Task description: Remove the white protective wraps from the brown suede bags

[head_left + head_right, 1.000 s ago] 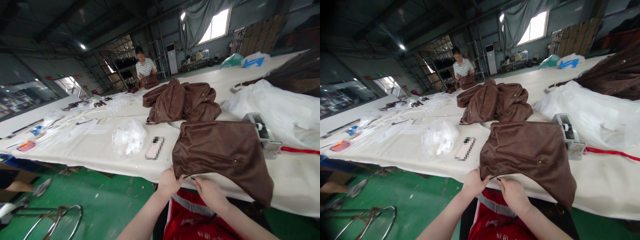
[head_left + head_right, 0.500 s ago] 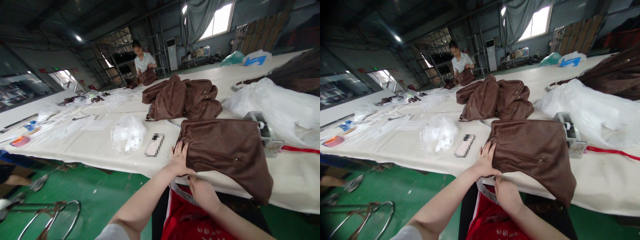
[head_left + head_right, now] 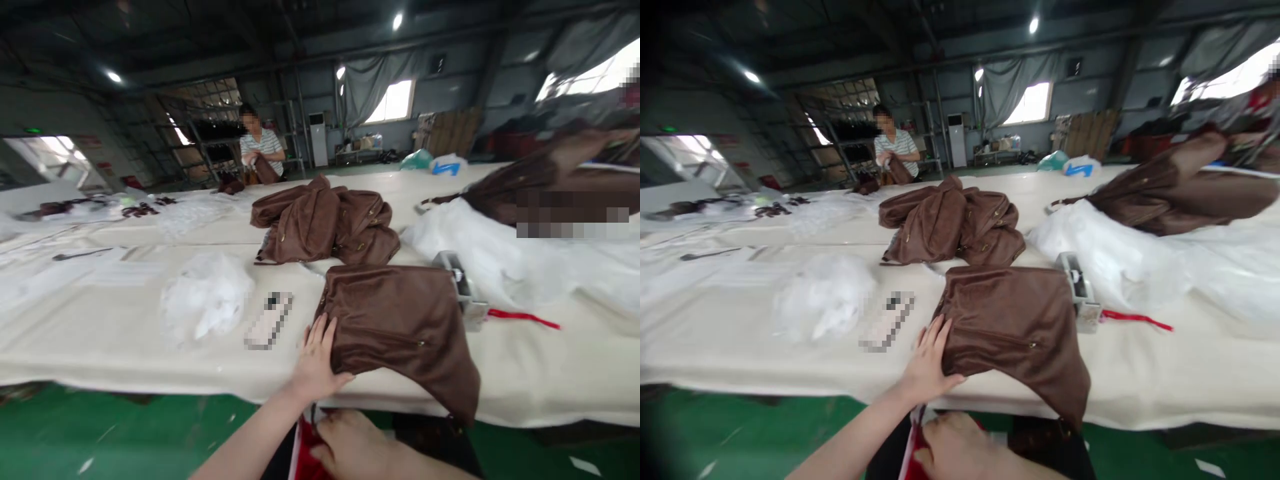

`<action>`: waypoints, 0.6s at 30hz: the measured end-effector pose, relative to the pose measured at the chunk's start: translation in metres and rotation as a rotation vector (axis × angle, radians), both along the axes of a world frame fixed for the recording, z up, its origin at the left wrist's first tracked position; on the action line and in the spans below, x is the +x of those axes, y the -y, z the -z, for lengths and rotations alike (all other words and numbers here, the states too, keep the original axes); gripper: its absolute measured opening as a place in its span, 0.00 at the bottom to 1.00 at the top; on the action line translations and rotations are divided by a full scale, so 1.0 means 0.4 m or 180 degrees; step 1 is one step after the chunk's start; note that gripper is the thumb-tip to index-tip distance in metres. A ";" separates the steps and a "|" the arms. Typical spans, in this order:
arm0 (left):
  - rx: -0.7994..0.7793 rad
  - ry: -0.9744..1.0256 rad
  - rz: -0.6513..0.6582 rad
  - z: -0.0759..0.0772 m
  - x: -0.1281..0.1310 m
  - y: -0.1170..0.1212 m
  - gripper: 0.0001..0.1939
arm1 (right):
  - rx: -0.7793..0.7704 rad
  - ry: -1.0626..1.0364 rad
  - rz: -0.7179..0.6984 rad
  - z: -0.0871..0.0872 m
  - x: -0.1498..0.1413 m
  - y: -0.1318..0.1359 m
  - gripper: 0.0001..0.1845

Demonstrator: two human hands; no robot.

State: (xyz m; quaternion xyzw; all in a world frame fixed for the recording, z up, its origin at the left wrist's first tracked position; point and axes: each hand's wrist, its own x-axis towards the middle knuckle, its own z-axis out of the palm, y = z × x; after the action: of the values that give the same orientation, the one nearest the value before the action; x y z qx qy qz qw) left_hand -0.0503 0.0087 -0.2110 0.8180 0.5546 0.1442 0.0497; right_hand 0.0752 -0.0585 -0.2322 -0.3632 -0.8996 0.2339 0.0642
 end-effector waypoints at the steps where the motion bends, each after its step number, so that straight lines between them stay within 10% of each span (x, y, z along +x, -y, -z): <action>1: 0.0310 -0.0012 0.0033 0.012 -0.004 0.007 0.57 | 0.0021 -0.0195 -0.0015 -0.014 0.029 -0.004 0.12; 7: 0.1207 -0.0528 0.0981 0.034 0.041 0.007 0.39 | 0.0793 -0.1439 0.1588 -0.135 0.274 -0.058 0.12; 11: 0.1284 -0.0460 0.0831 0.031 0.082 -0.046 0.29 | 0.1353 -0.1782 0.3135 -0.139 0.503 -0.149 0.17; 18: 0.1265 -0.0424 0.0792 0.051 0.076 -0.119 0.28 | 0.1791 -0.0113 0.4063 -0.105 0.839 -0.355 0.21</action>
State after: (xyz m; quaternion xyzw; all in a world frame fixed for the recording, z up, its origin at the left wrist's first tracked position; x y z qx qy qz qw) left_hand -0.0200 0.0565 -0.2315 0.8815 0.4124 0.1889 -0.1314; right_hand 0.4108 0.0834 -0.1903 -0.7866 -0.5355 -0.0855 0.2954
